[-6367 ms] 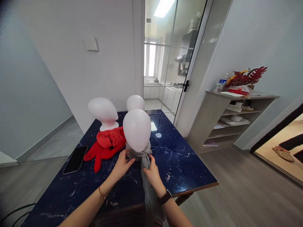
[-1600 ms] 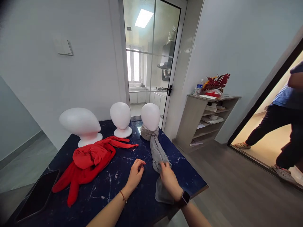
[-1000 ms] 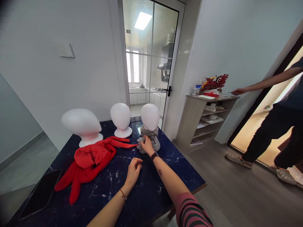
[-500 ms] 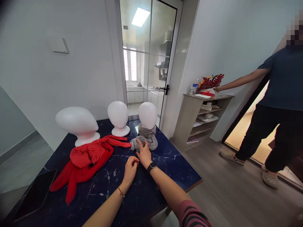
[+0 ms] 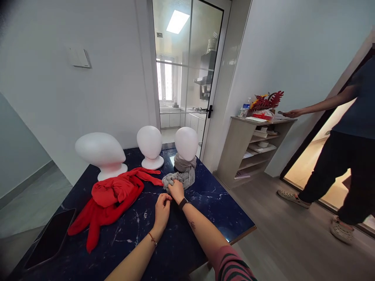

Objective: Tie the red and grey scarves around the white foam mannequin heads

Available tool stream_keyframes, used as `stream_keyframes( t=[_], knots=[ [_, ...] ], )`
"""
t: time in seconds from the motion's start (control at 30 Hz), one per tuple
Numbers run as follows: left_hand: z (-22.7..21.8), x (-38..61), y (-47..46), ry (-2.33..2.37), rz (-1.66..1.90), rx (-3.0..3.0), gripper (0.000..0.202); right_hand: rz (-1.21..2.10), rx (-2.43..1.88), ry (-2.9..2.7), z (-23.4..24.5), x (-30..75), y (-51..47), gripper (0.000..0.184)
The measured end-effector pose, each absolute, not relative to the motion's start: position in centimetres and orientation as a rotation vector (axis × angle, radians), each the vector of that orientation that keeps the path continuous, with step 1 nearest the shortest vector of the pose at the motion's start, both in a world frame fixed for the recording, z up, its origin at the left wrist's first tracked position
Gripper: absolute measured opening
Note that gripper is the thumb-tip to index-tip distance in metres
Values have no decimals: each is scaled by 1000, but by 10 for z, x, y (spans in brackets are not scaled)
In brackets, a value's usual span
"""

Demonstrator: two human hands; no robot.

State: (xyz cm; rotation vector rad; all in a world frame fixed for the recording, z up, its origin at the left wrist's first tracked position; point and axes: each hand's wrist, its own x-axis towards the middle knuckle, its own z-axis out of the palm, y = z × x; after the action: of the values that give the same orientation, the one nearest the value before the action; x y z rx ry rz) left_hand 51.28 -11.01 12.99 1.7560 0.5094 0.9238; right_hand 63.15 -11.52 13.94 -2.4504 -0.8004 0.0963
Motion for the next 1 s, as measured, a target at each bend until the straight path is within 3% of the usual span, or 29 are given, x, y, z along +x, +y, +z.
stream_keyframes(
  t=[0.27,0.5,0.6,0.83,1.0],
  knots=[
    [125,515,-107,552,927,1750,16,121,-2573,-890,160,637,-184,27],
    [125,515,-106,546,970,1739,16,191,-2604,-924,174,612,-196,75],
    [125,514,-106,564,994,1730,15,137,-2642,-948,165,600,-182,69],
    [123,512,-105,574,978,1749,17,-195,-2560,-889,132,612,-161,26],
    [123,512,-106,570,976,1756,17,-233,-2468,-821,121,635,-161,28]
  ],
)
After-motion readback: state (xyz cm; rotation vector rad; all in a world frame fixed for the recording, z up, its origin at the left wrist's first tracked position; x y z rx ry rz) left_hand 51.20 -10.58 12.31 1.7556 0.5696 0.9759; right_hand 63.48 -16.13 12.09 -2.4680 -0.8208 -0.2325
